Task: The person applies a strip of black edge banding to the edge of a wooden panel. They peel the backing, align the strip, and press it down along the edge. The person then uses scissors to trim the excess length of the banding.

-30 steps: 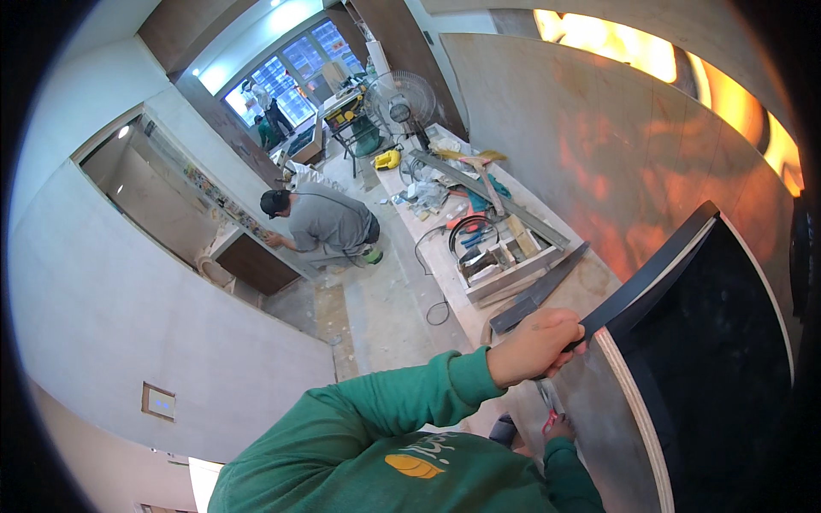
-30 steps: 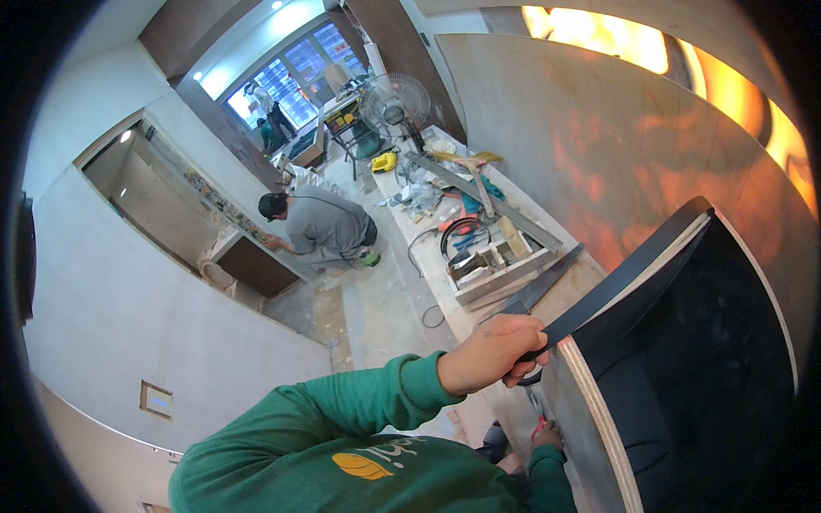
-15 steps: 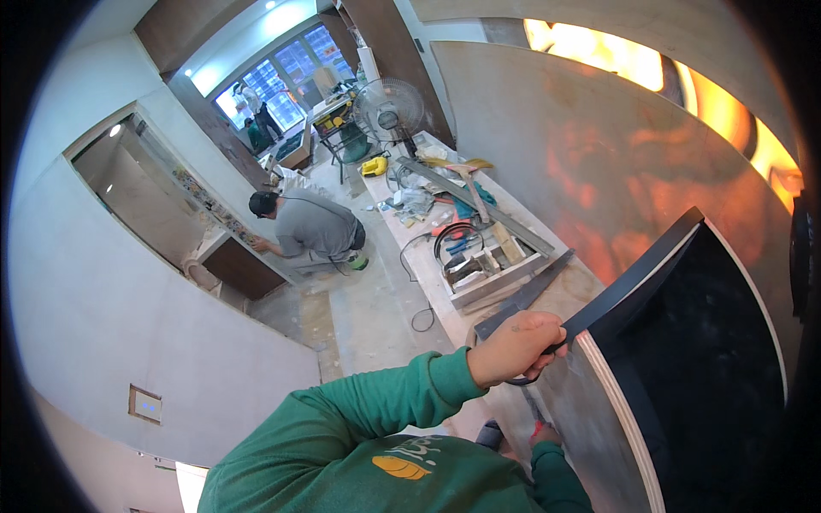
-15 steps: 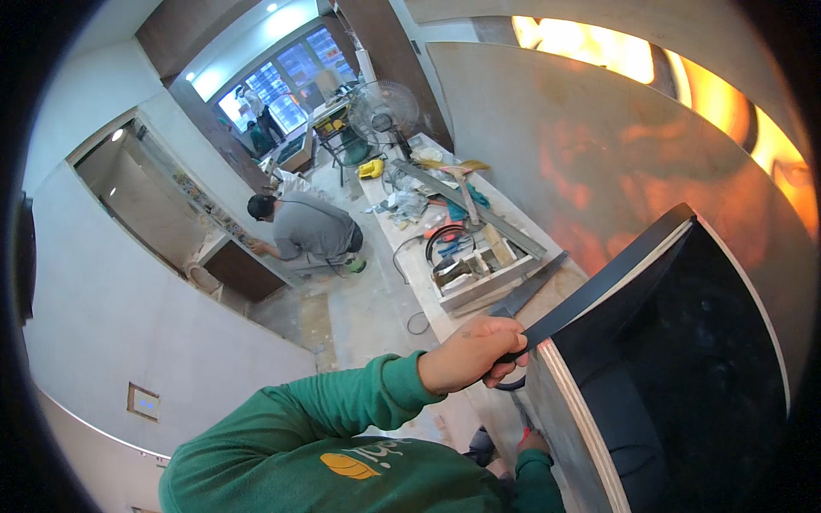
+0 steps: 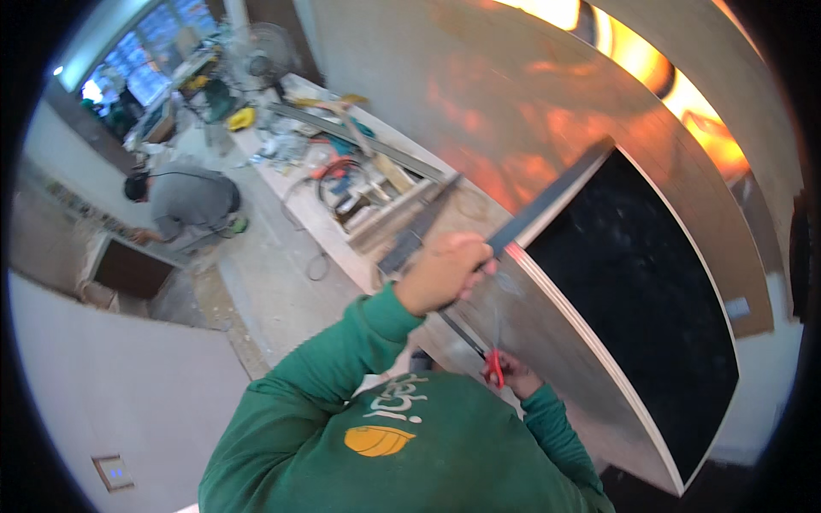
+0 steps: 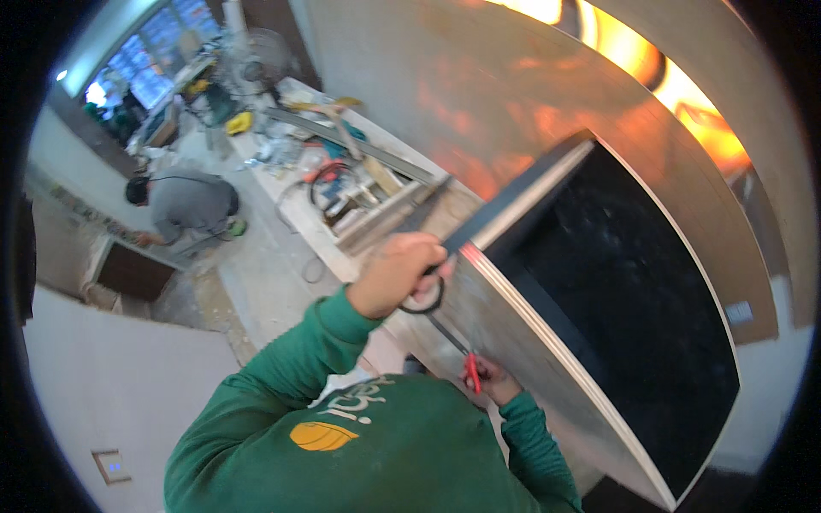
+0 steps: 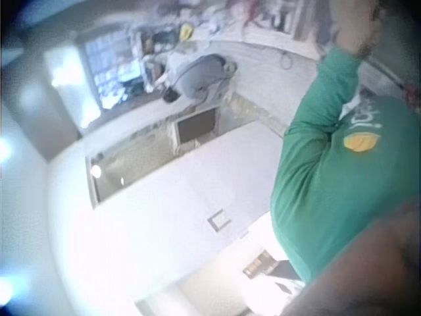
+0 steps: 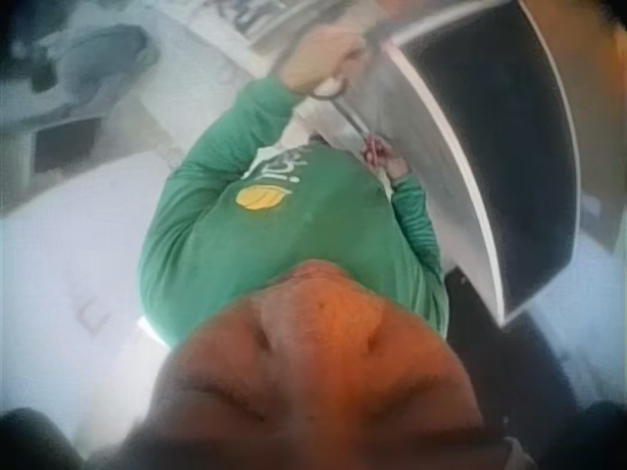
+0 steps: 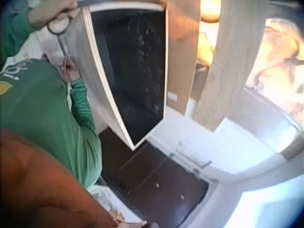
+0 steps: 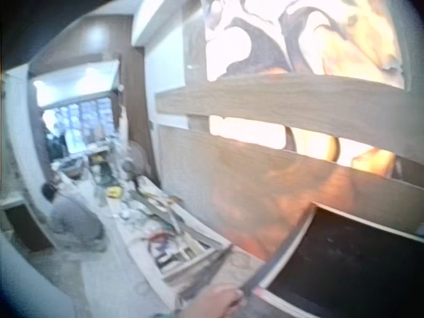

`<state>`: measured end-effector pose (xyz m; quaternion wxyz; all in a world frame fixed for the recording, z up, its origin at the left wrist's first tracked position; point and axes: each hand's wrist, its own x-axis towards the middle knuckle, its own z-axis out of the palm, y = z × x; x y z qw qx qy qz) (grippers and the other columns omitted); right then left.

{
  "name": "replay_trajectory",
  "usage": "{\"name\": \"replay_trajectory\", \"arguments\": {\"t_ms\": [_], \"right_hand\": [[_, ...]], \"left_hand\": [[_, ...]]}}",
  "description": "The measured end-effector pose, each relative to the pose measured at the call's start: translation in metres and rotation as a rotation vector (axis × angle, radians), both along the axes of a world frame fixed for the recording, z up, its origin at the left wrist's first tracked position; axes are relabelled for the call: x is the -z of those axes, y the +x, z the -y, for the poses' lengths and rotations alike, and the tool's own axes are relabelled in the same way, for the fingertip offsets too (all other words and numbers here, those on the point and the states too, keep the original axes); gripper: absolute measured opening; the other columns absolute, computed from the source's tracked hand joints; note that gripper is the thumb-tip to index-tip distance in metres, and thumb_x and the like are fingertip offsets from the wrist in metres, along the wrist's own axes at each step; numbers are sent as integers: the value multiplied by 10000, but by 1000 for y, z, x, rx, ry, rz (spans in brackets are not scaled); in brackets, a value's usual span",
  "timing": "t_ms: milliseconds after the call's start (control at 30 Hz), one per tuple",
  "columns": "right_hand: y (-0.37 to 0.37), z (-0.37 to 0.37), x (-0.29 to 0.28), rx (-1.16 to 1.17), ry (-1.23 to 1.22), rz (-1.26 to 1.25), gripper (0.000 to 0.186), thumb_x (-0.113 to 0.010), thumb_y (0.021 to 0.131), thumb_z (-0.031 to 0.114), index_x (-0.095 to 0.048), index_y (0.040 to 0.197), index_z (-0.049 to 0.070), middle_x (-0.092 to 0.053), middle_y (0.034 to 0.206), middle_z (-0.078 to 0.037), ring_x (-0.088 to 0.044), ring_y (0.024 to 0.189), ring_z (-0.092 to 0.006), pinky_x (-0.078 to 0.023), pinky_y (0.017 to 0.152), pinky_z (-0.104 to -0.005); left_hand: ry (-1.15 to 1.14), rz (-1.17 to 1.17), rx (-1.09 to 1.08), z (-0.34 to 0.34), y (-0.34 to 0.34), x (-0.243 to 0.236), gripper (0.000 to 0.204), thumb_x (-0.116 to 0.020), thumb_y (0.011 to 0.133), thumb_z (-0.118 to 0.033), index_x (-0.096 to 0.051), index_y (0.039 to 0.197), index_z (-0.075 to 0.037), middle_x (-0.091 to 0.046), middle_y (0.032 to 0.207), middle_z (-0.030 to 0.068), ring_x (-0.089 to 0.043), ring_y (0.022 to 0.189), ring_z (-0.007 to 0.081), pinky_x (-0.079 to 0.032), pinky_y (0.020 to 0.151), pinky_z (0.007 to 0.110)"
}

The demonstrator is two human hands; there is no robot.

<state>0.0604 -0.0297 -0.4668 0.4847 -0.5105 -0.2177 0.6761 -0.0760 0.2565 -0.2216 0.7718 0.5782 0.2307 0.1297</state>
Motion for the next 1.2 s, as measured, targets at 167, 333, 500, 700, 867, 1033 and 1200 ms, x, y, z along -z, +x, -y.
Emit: {"name": "replay_trajectory", "arguments": {"t_ms": [167,333,500,700,867,1033,1200], "right_hand": [[-12,-25,-123,-24,117,185,477,-715,881,22,-533,1322,35,-641,1080,-41,-640,962,-129,-534,831,-254],[-19,-39,-178,-75,81,213,611,-804,827,79,-511,1360,17,-651,1058,-67,-681,933,-151,-550,850,-276],[-21,-50,-201,-13,141,129,771,-873,775,294,-499,1360,-42,-657,936,-78,-688,911,-190,-561,839,-321],[-27,-71,-219,-83,208,189,744,-831,823,304,-496,1395,-35,-628,935,-42,-659,875,-141,-538,805,-286],[-31,-82,-230,-145,239,217,674,-802,865,244,-501,1409,-17,-605,932,-1,-605,829,-76,-498,748,-230],[-38,-89,-240,-186,187,296,646,-800,870,220,-512,1406,4,-574,928,34,-524,784,-34,-445,689,-208],[-45,-93,-246,-182,179,333,718,-792,857,358,-509,1382,-41,-646,903,-46,-654,804,-115,-505,689,-233]], "left_hand": [[53,-22,19,5,-15,-8,260,-486,966,-153,-608,804,9,-470,562,3,-414,480,86,-352,471,250],[173,-56,39,2,-27,-8,268,-514,959,-217,-629,809,-27,-507,588,-15,-465,498,80,-376,477,258],[178,-26,23,-5,-45,-12,264,-526,956,-208,-638,801,-26,-524,604,-17,-455,526,63,-365,490,263],[372,7,-8,-4,-58,-10,279,-535,950,-184,-643,769,-2,-540,607,20,-489,558,98,-390,523,296],[420,-36,62,-1,-63,-7,273,-539,940,-177,-645,772,11,-561,612,73,-517,575,135,-414,556,327],[466,-10,78,7,-68,-6,260,-530,932,-165,-647,785,15,-589,640,125,-574,593,215,-446,589,356],[524,3,88,10,-72,-8,256,-522,933,-161,-649,799,16,-626,686,157,-615,628,275,-466,614,377]]}}
